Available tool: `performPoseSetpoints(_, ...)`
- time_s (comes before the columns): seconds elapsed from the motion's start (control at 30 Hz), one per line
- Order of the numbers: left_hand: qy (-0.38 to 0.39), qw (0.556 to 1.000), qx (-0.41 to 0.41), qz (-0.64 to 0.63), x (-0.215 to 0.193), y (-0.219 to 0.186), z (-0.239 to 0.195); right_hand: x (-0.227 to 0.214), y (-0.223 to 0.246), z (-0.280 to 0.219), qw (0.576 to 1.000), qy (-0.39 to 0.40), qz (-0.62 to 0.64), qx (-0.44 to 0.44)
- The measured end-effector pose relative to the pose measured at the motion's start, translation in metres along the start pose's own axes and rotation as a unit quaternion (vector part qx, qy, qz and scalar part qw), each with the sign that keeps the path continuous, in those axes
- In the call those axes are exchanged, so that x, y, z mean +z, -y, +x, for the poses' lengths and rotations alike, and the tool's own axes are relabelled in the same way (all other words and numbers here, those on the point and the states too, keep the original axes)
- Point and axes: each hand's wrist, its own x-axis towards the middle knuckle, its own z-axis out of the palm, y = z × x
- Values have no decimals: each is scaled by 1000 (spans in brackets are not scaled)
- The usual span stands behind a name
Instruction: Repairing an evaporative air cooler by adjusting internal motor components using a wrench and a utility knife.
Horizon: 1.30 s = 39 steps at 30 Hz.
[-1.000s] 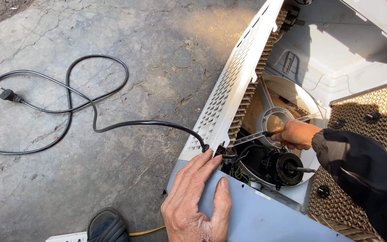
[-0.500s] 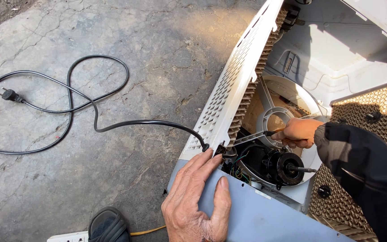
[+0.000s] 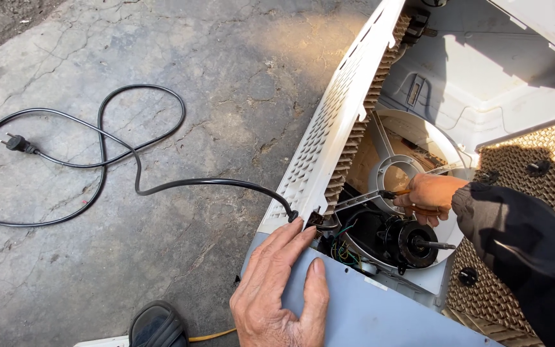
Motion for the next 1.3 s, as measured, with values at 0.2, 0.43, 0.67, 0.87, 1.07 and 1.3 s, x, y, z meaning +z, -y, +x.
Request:
performPoseSetpoints(0.2, -8, 1000, -7, 4, 0, -1, 1, 5, -32, 35, 981, 53, 186, 34)
performPoseSetpoints(0.43, -2, 1000, -3, 3, 0, 1, -1, 2, -47, 48, 947, 60, 310, 68)
performPoseSetpoints(0.67, -2, 1000, -9, 2, 0, -2, 2, 3, -26, 29, 981, 9, 192, 40)
performPoseSetpoints(0.87, 15, 1000, -18, 3, 3, -1, -2, 10, -10, 5, 990, -16, 143, -1)
performPoseSetpoints(1.07, 20, 999, -20, 25, 4, 0, -4, 10, -19, 16, 998, 7, 57, -19)
performPoseSetpoints(1.3, 57, 997, -35, 48, 0, 3, -6, 10, 2, -12, 980, -78, -181, 17)
